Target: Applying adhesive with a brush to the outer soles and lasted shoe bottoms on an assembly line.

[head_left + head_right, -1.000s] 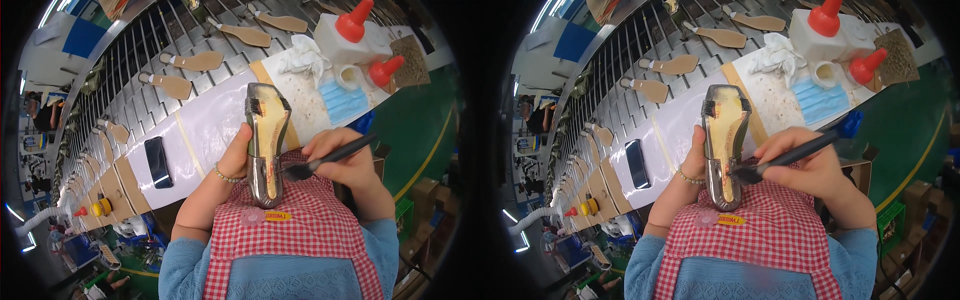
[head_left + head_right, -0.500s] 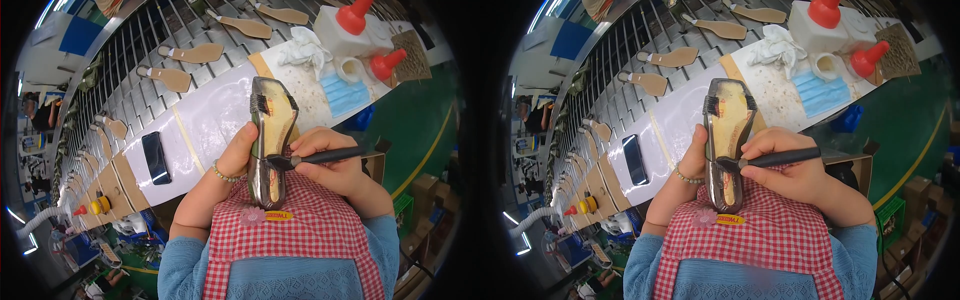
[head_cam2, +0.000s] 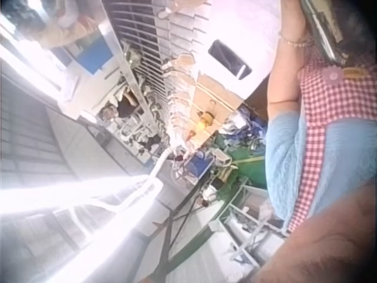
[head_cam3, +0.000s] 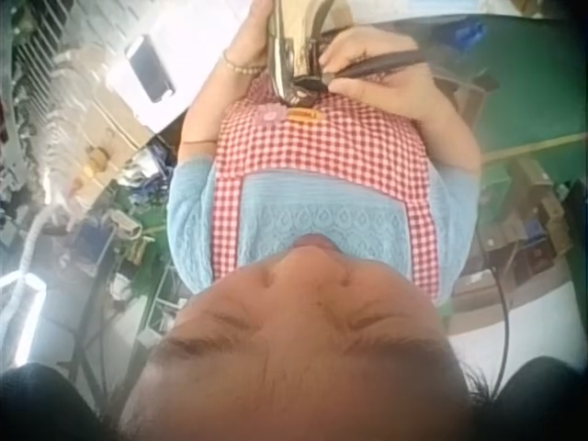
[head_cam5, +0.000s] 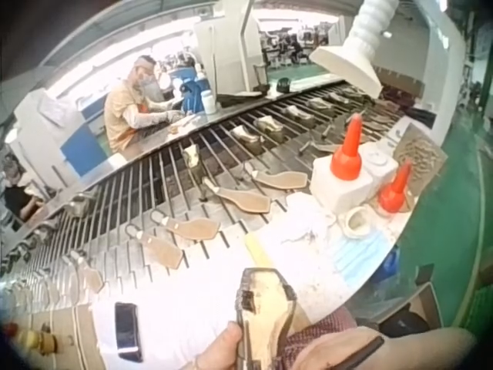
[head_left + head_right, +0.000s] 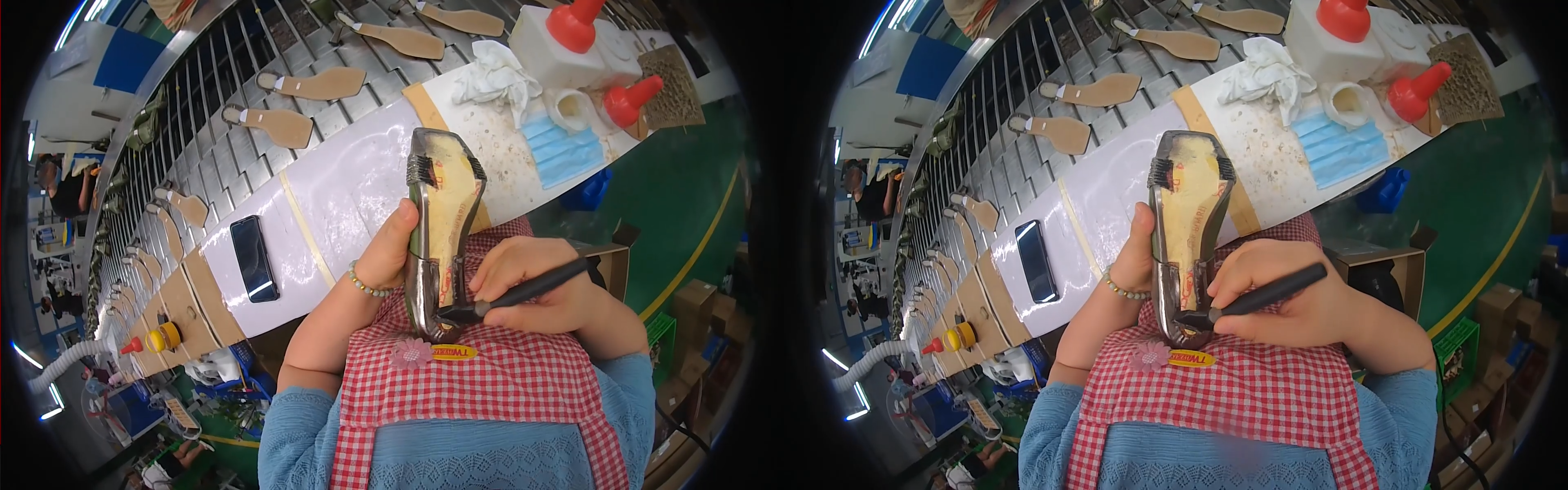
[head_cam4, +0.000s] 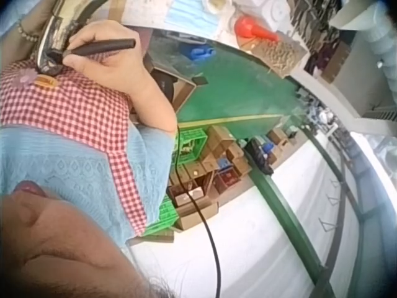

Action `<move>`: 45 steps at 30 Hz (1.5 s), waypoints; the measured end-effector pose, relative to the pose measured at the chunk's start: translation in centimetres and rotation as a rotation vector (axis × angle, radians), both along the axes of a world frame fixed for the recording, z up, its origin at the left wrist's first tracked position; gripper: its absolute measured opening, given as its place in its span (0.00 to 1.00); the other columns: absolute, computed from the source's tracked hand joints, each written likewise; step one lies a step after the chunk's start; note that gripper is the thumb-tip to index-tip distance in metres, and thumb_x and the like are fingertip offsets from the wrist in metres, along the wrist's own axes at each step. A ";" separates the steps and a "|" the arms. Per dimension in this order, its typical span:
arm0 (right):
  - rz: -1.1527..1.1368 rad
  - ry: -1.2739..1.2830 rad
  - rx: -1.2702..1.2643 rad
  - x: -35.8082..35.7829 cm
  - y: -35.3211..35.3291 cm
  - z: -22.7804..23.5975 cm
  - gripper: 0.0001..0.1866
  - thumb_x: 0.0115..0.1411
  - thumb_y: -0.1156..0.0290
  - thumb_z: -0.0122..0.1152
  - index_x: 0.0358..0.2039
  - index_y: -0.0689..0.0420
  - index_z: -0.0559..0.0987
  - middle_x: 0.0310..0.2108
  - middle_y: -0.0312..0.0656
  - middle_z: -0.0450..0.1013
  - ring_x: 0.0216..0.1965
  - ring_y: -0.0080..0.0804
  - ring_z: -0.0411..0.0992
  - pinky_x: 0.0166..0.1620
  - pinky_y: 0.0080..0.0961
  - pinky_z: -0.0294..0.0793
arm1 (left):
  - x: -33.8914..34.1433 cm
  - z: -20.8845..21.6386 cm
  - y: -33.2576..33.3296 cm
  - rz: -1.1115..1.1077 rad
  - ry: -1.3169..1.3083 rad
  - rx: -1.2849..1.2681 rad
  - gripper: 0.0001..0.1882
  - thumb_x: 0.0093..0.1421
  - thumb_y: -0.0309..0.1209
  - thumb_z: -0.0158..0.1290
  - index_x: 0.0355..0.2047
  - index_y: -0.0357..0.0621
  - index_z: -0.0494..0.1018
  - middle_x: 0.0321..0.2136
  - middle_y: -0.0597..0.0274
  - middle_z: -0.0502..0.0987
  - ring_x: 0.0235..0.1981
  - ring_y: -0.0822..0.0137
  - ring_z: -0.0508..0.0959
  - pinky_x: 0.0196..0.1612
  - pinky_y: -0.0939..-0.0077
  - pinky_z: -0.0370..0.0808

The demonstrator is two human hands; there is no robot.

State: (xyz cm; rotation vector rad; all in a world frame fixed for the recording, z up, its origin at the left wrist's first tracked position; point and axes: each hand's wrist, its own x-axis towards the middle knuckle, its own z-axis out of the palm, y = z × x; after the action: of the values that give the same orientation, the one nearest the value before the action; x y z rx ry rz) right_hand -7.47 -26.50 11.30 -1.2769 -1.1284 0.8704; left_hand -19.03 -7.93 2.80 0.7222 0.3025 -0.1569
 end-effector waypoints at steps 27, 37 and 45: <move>-0.394 0.453 -0.180 -0.5 4.3 -6.8 0.09 0.55 0.78 0.61 0.36 0.62 0.74 0.38 0.41 0.73 0.40 0.23 0.70 0.44 0.18 0.69 | -7.4 -3.6 1.6 0.298 -0.301 1.418 0.59 0.37 0.38 0.72 0.62 0.49 0.43 0.56 0.57 0.54 0.64 0.55 0.52 0.65 0.64 0.53; -0.561 0.183 -0.104 -0.3 5.1 -7.8 0.07 0.54 0.78 0.62 0.34 0.62 0.75 0.34 0.39 0.73 0.37 0.21 0.70 0.41 0.19 0.69 | -7.5 -4.3 0.9 0.447 -0.318 1.234 0.59 0.36 0.38 0.73 0.61 0.51 0.44 0.55 0.56 0.54 0.63 0.53 0.55 0.64 0.59 0.57; -0.456 -0.048 -0.035 -0.7 4.7 -6.7 0.06 0.51 0.82 0.62 0.31 0.62 0.76 0.34 0.42 0.72 0.36 0.25 0.71 0.39 0.20 0.69 | -7.2 -4.0 0.7 0.489 -0.344 1.243 0.58 0.36 0.37 0.73 0.60 0.51 0.44 0.55 0.55 0.55 0.63 0.53 0.56 0.64 0.60 0.57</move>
State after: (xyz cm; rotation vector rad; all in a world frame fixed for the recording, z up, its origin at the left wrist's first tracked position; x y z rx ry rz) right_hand -8.14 -21.79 4.64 -1.5128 -0.8110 0.5211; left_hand -26.26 -7.26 -1.19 1.8425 0.2142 0.6839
